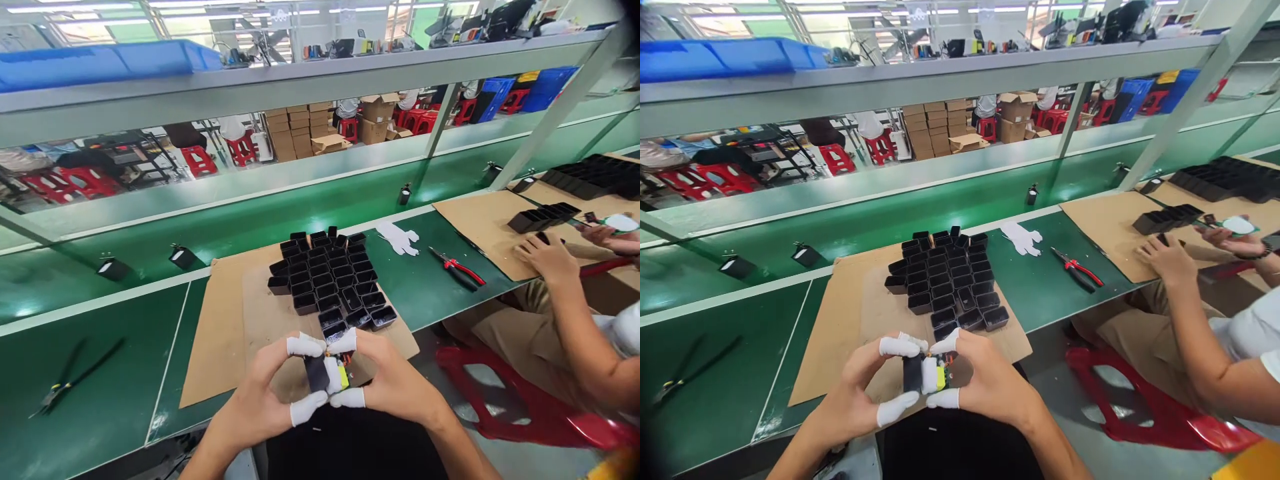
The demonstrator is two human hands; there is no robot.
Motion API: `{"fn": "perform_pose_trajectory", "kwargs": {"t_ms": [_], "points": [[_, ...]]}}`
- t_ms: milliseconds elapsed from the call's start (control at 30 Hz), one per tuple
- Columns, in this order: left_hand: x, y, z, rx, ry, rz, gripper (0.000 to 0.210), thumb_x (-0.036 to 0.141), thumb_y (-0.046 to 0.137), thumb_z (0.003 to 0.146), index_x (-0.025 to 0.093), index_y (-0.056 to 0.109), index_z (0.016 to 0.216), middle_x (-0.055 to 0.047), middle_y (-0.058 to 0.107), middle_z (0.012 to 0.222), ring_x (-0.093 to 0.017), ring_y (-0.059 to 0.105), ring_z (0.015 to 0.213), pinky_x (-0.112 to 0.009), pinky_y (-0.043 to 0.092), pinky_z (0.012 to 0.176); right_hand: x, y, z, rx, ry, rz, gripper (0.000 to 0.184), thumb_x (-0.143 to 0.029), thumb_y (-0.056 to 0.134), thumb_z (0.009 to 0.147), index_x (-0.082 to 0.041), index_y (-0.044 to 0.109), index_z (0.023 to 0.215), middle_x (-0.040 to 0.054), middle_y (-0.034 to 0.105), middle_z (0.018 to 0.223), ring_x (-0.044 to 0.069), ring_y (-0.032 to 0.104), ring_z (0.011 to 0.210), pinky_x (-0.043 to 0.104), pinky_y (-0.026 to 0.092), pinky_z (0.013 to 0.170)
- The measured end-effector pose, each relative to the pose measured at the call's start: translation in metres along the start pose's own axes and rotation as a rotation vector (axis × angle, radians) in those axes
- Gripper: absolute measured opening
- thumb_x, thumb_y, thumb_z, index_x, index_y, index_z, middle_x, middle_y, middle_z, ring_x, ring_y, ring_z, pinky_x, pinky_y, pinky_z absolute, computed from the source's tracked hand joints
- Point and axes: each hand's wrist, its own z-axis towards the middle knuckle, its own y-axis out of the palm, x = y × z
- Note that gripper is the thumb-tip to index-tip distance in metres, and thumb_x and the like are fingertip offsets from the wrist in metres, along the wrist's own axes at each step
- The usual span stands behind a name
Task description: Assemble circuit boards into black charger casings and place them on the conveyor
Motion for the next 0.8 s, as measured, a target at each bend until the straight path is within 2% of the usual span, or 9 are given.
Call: {"fn": "perform_pose_trajectory", "kwargs": {"t_ms": [133, 233, 367, 467, 567, 667, 733, 800], "points": [[-0.009, 0.012, -0.009, 0.127, -0.097, -0.235, 0.033, 0.031, 0.081, 0.095, 0.03, 0.074, 0.127, -0.009, 0.079, 0.126, -0.026, 0.077, 0.115, -0.036, 0.063, 0.107, 0.003, -0.001, -0.006, -0.01, 0.059, 0.067, 0.052, -0.023, 0.1, 0.072, -0.029, 0.08, 0.119, -0.002, 0.075, 0.108, 0.019, 0.066, 0.097, 0.031, 0.051, 0.089], [-0.008, 0.029, -0.012, 0.257, -0.219, -0.444, 0.031, 0.044, 0.081, 0.095, 0.024, 0.079, 0.119, -0.011, 0.081, 0.112, -0.024, 0.078, 0.097, -0.035, 0.067, 0.093, 0.011, 0.006, -0.013, -0.023, 0.143, 0.177, 0.056, -0.024, 0.101, 0.07, -0.029, 0.077, 0.12, -0.0009, 0.075, 0.112, 0.02, 0.067, 0.103, 0.033, 0.051, 0.096], [-0.003, 0.05, -0.01, 0.379, -0.375, -0.579, 0.041, 0.057, 0.078, 0.095, 0.019, 0.079, 0.111, -0.007, 0.076, 0.088, -0.016, 0.067, 0.069, -0.026, 0.06, 0.065, 0.026, 0.024, -0.02, -0.152, 0.22, 0.527, 0.057, -0.029, 0.096, 0.081, -0.028, 0.07, 0.132, -0.0001, 0.071, 0.115, 0.018, 0.065, 0.108, 0.035, 0.049, 0.107], [-0.005, 0.062, -0.014, 0.444, -0.461, -0.586, 0.05, 0.064, 0.077, 0.093, 0.018, 0.078, 0.112, -0.007, 0.075, 0.087, -0.017, 0.065, 0.069, -0.026, 0.055, 0.061, 0.034, 0.04, -0.024, -0.18, 0.282, 0.735, 0.042, -0.04, 0.092, 0.089, -0.023, 0.072, 0.122, 0.0004, 0.068, 0.108, 0.014, 0.063, 0.097, 0.03, 0.05, 0.097], [-0.012, 0.07, -0.021, 0.537, -0.464, -0.509, 0.057, 0.069, 0.073, 0.094, 0.019, 0.075, 0.122, -0.006, 0.074, 0.088, -0.019, 0.066, 0.075, -0.029, 0.057, 0.067, 0.039, 0.049, -0.035, -0.129, 0.32, 0.82, 0.043, -0.056, 0.082, 0.096, -0.019, 0.073, 0.116, 0.0023, 0.067, 0.101, 0.013, 0.06, 0.083, 0.029, 0.05, 0.084], [-0.021, 0.08, -0.021, 0.611, -0.47, -0.283, 0.05, 0.064, 0.071, 0.097, 0.021, 0.072, 0.122, -0.006, 0.074, 0.093, -0.021, 0.069, 0.085, -0.035, 0.06, 0.082, 0.041, 0.047, -0.052, -0.013, 0.302, 0.773, 0.051, -0.065, 0.075, 0.099, -0.02, 0.073, 0.123, 0.002, 0.065, 0.1, 0.013, 0.056, 0.082, 0.03, 0.047, 0.084], [-0.027, 0.087, -0.016, 0.584, -0.431, -0.058, 0.039, 0.055, 0.073, 0.099, 0.023, 0.072, 0.122, -0.005, 0.073, 0.102, -0.021, 0.07, 0.089, -0.037, 0.06, 0.086, 0.04, 0.042, -0.064, 0.08, 0.281, 0.742, 0.053, -0.069, 0.071, 0.1, -0.022, 0.074, 0.124, 0.0015, 0.063, 0.097, 0.015, 0.054, 0.083, 0.03, 0.045, 0.085], [-0.032, 0.096, -0.008, 0.492, -0.32, 0.158, 0.033, 0.042, 0.072, 0.101, 0.026, 0.071, 0.13, -0.006, 0.07, 0.113, -0.023, 0.071, 0.097, -0.038, 0.061, 0.087, 0.04, 0.036, -0.074, 0.184, 0.286, 0.733, 0.051, -0.068, 0.07, 0.1, -0.024, 0.073, 0.125, 0.0018, 0.064, 0.095, 0.016, 0.054, 0.085, 0.031, 0.046, 0.086]]}}
